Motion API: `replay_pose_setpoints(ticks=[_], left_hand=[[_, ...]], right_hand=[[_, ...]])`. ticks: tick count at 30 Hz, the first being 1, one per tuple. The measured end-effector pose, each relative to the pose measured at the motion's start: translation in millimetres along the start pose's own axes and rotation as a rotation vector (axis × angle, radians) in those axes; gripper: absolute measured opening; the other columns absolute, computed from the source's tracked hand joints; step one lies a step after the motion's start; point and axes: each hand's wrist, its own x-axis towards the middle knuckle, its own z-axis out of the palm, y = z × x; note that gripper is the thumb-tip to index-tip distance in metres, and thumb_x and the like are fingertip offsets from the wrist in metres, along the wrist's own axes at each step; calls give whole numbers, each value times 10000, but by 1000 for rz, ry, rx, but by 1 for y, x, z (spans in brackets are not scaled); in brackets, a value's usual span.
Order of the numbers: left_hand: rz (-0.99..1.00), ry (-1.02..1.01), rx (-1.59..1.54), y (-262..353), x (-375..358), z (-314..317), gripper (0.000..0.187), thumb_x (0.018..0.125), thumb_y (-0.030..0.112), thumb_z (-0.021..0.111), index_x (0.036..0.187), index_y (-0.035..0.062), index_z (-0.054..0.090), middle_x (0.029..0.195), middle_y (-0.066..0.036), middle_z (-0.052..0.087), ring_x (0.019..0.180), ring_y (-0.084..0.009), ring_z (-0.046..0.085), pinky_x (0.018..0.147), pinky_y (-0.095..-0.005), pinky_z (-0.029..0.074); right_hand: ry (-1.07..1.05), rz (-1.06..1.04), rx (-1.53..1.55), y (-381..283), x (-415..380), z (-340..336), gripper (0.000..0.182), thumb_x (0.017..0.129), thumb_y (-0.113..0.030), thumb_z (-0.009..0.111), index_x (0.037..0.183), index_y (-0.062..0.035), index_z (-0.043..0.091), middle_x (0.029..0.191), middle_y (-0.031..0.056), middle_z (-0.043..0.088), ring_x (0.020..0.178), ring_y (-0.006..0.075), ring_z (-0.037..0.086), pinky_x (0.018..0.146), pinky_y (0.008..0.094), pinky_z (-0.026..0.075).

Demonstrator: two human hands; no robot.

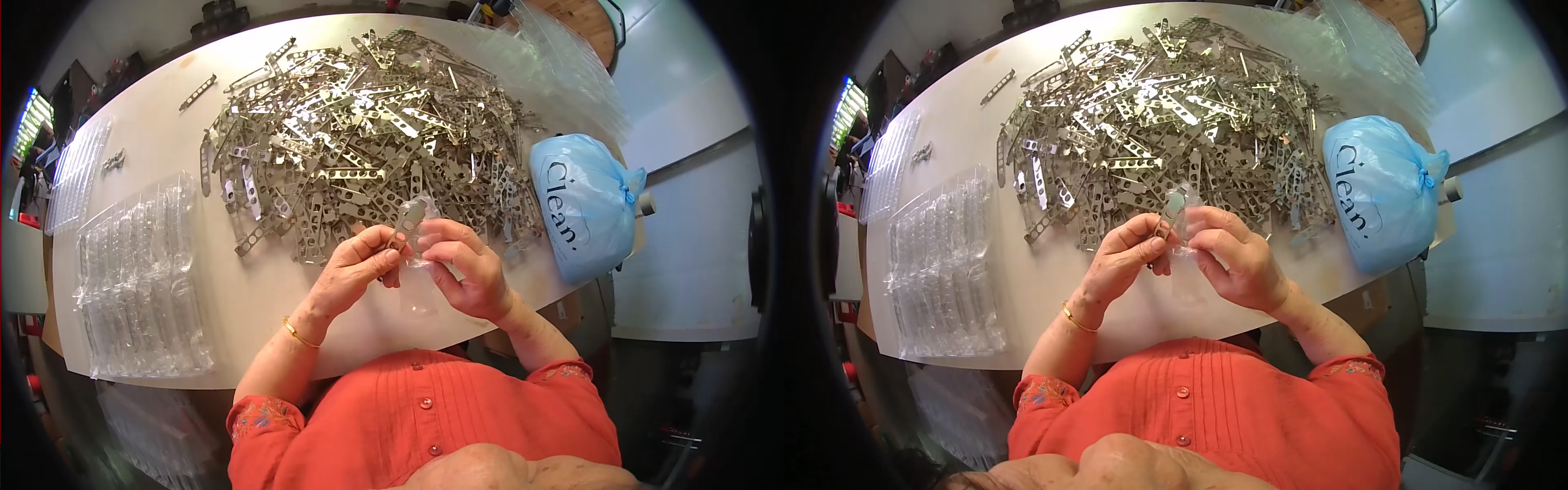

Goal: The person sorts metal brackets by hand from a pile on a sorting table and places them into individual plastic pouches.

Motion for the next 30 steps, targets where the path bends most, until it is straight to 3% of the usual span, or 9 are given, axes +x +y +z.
replay_pose_setpoints(ticks=[5,7,9,14,16,17,20,22,30], left_hand=[[72,65,293,2,0,3,136,1022,55,559,1149,26,599,994,-2,592,793,-80,551,709,-234,478],[235,48,595,1,2,4,110,1019,33,548,1111,1,600,1029,-37,573,769,-86,539,687,-234,482],[275,39,660,1,2,7,109,1007,12,551,1102,-6,600,1036,-45,569,772,-86,536,680,-237,478],[346,25,764,0,3,8,128,973,-30,559,1092,-9,602,1027,-66,574,771,-119,543,663,-261,474],[433,-24,864,3,4,9,143,950,-46,571,1085,-7,598,1011,-100,589,759,-202,576,654,-307,482],[433,-24,863,4,4,10,143,950,-46,571,1085,-7,598,1011,-100,589,759,-202,576,654,-307,482],[484,-40,1004,5,2,15,183,914,-71,586,1083,0,594,1009,-133,606,784,-293,610,667,-357,496],[487,-46,1128,4,1,17,219,886,-85,603,1085,6,591,1022,-149,618,827,-332,634,682,-386,512],[527,-28,1277,0,2,17,252,851,-77,635,1083,13,599,1023,-142,628,848,-331,649,697,-398,532]], right_hand=[[-41,263,366,11,-4,-10,221,899,13,640,1108,-20,577,1281,146,585,1010,169,644,852,313,558],[-34,351,480,12,-5,-9,235,924,-15,624,1150,-20,560,1275,135,579,1039,149,622,865,311,547],[165,500,732,10,-3,-2,293,951,-44,629,1215,-12,505,1235,115,579,1055,150,609,874,302,537],[130,529,668,14,5,-5,302,987,-81,611,1249,-11,478,1184,82,585,1012,128,597,835,275,550],[185,694,810,12,9,-12,217,1004,-126,607,1176,-13,537,1083,49,615,945,85,589,743,244,534],[184,694,809,16,9,-15,217,1004,-126,607,1176,-13,537,1083,49,615,945,85,589,743,244,534],[95,671,662,22,8,-22,143,993,-161,647,1017,-26,610,861,-21,623,751,36,568,607,207,457],[78,674,579,20,8,-23,136,987,-152,654,1003,-24,610,851,-20,624,732,36,567,598,209,459],[190,646,533,11,4,-21,81,979,-102,643,975,-27,612,835,-14,625,711,39,572,594,213,474]])
